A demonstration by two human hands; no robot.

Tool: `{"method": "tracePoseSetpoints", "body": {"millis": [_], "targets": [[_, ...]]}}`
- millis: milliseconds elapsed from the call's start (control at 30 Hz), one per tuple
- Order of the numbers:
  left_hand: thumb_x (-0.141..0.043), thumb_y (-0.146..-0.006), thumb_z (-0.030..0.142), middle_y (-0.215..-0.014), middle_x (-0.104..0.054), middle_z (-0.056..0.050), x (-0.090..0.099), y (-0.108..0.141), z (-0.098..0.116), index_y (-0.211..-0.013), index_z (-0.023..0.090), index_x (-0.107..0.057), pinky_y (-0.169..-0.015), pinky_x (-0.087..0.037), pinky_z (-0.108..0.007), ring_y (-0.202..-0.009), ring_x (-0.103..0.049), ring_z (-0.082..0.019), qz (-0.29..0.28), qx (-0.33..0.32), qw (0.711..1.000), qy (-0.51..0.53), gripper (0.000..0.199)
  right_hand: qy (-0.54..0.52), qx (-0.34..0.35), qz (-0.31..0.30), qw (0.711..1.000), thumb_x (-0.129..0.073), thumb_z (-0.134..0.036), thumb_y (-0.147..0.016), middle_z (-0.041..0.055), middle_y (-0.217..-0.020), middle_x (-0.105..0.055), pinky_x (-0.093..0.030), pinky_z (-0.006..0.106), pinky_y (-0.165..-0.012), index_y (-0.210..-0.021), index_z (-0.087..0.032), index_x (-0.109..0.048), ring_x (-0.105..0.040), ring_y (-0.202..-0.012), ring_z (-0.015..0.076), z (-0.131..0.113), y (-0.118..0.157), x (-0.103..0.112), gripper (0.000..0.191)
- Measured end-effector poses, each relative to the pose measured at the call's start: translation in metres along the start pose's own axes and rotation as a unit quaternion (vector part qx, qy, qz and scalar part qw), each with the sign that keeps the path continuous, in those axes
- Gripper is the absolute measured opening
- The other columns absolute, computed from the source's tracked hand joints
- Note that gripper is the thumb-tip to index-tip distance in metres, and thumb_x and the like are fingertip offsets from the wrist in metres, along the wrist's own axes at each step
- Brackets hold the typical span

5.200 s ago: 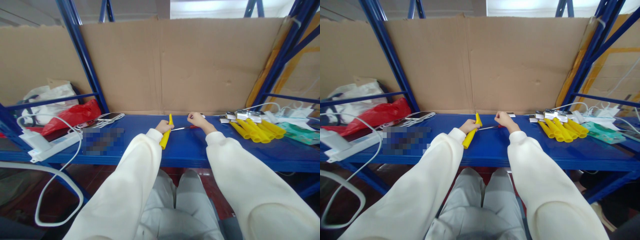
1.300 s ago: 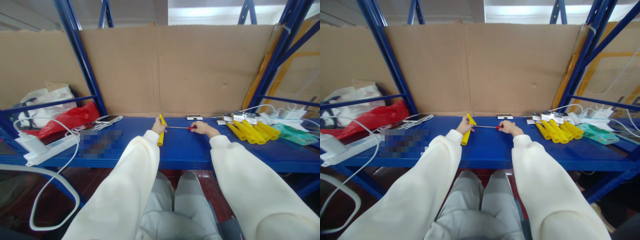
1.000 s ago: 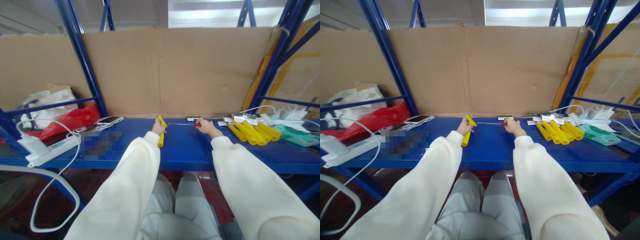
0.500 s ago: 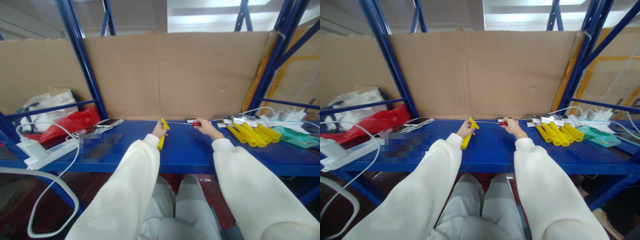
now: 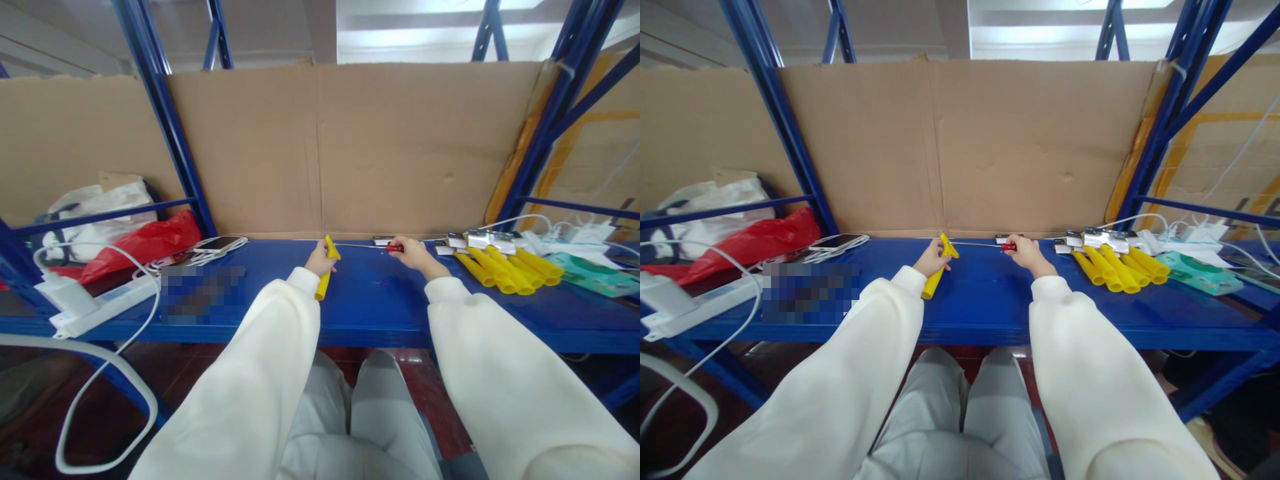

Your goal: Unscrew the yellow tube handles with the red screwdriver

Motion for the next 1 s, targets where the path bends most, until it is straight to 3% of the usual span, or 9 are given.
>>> {"method": "tracePoseSetpoints", "body": {"millis": [267,500,1000], "targets": [[-0.063,-0.089,0.004,-0.109,-0.075,-0.008,0.002,0.005,0.006,-0.127,0.018,-0.047,-0.05,-0.049,-0.018,-0.052,-0.065,-0.008,-0.003,-0.019,0.999,-0.049,0.043,-0.025,0.008,-0.008,1.0,-0.067,-0.029,-0.083,0.0045,-0.094,-0.077,-0.048,0.039,-0.086,-0.095,-0.025,-0.069,-0.068,-0.091,0.0248,0.008,-0.001,-0.003,0.013],[-0.061,-0.089,0.004,-0.114,-0.074,-0.01,0.002,0.004,0.005,-0.129,0.017,-0.046,-0.05,-0.049,-0.019,-0.051,-0.065,-0.008,-0.005,-0.021,0.998,-0.053,0.044,-0.073,0.029,-0.034,0.996,-0.073,-0.037,-0.079,0.0028,-0.082,-0.073,-0.051,0.033,-0.078,-0.088,-0.023,-0.068,-0.065,-0.079,0.0204,0.015,-0.002,-0.011,0.017],[-0.062,-0.09,0.006,-0.112,-0.075,-0.009,0.002,0.002,0.003,-0.13,0.018,-0.046,-0.051,-0.05,-0.019,-0.059,-0.07,-0.011,0.003,-0.011,0.999,-0.047,0.045,-0.062,0.026,-0.027,0.997,-0.072,-0.04,-0.079,0.003,-0.081,-0.072,-0.051,0.033,-0.077,-0.088,-0.023,-0.068,-0.065,-0.079,0.0208,0.017,-0.002,-0.01,0.02]]}}
Point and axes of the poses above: each hand's wrist, its own y-axis away from the middle knuckle, its own x-axis out of the back of the hand, z = x × y, the point moved 5 cm from there along -y, towards the middle knuckle
